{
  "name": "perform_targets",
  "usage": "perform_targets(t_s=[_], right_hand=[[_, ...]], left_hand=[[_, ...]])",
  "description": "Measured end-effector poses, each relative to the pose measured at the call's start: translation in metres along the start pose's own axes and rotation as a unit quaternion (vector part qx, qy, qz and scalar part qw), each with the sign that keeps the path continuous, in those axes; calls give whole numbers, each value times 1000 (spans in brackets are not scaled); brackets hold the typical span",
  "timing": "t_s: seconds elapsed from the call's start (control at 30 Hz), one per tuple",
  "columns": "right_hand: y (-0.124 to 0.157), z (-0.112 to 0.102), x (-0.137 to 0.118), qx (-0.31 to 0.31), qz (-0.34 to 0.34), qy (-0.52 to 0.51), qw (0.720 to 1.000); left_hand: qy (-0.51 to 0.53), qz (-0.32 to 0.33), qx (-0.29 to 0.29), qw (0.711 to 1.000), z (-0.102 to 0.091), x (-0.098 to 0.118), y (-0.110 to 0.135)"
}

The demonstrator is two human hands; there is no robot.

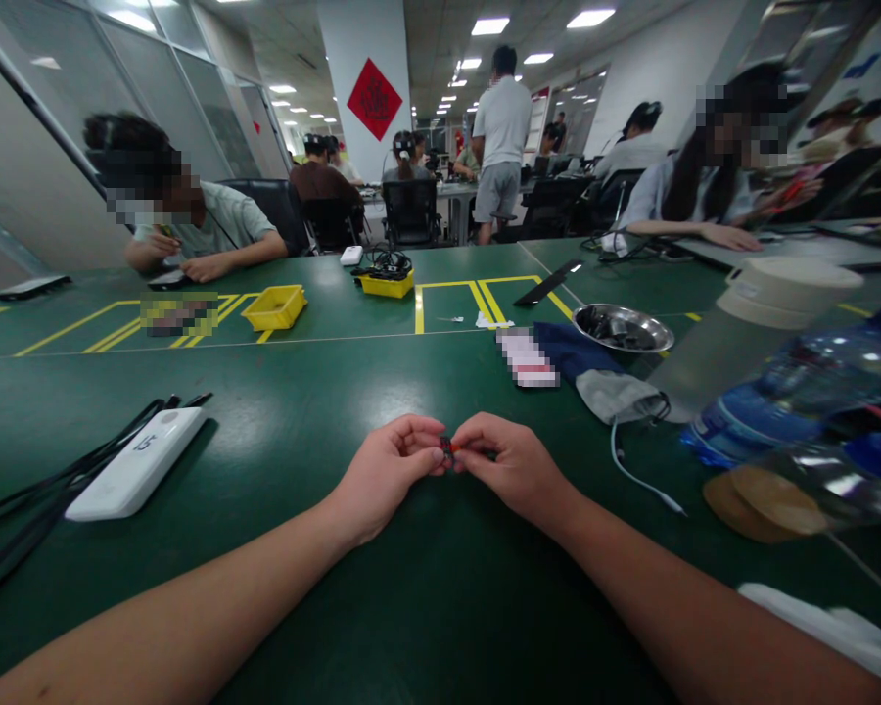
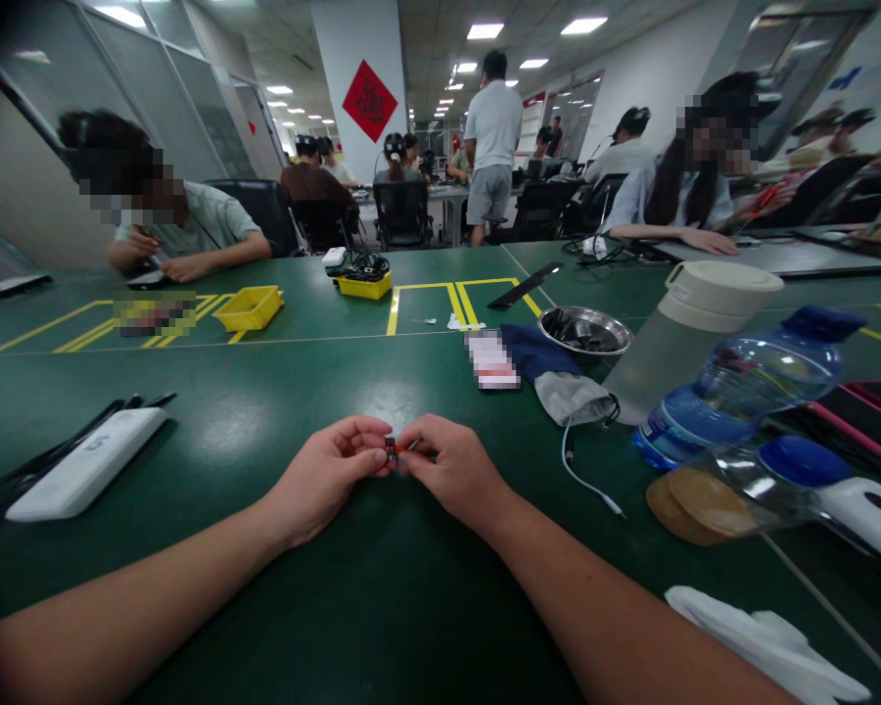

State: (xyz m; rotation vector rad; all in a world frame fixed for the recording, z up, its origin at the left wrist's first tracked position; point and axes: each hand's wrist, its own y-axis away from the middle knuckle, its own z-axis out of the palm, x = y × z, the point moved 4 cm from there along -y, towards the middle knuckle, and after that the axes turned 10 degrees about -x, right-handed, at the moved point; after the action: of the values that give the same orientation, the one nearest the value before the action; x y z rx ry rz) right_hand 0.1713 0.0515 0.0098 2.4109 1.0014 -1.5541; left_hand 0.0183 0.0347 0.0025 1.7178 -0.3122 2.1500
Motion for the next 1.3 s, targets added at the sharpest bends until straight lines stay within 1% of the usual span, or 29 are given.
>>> perform_targets(t_s=[0.2,0.37,0.53,0.63,0.73,0.97,1.3], right_hand=[[0,-1,-7,18,-32,43,998],[0,-3,-12,29,-46,45,997],[1,-4,-9,39,-34,28,998],[1,-4,-3,48,-22,-4,999],[0,-2,0,41,-15,-32,999],[2,-3,-8,43,-44,27,998],[3,-2,-7,39,-36,9,999]], left_hand=[[-18,-3,19,1000,-2,-2,2],[-33,-12,35,999,-4,-4,2],[-64,2,25,998,-2,0,2],[-74,8,21,997,-2,1,2],[-78,9,20,997,-3,1,2],[-87,11,4,996,-2,2,2],[-92,12,-4,996,-3,1,2]])
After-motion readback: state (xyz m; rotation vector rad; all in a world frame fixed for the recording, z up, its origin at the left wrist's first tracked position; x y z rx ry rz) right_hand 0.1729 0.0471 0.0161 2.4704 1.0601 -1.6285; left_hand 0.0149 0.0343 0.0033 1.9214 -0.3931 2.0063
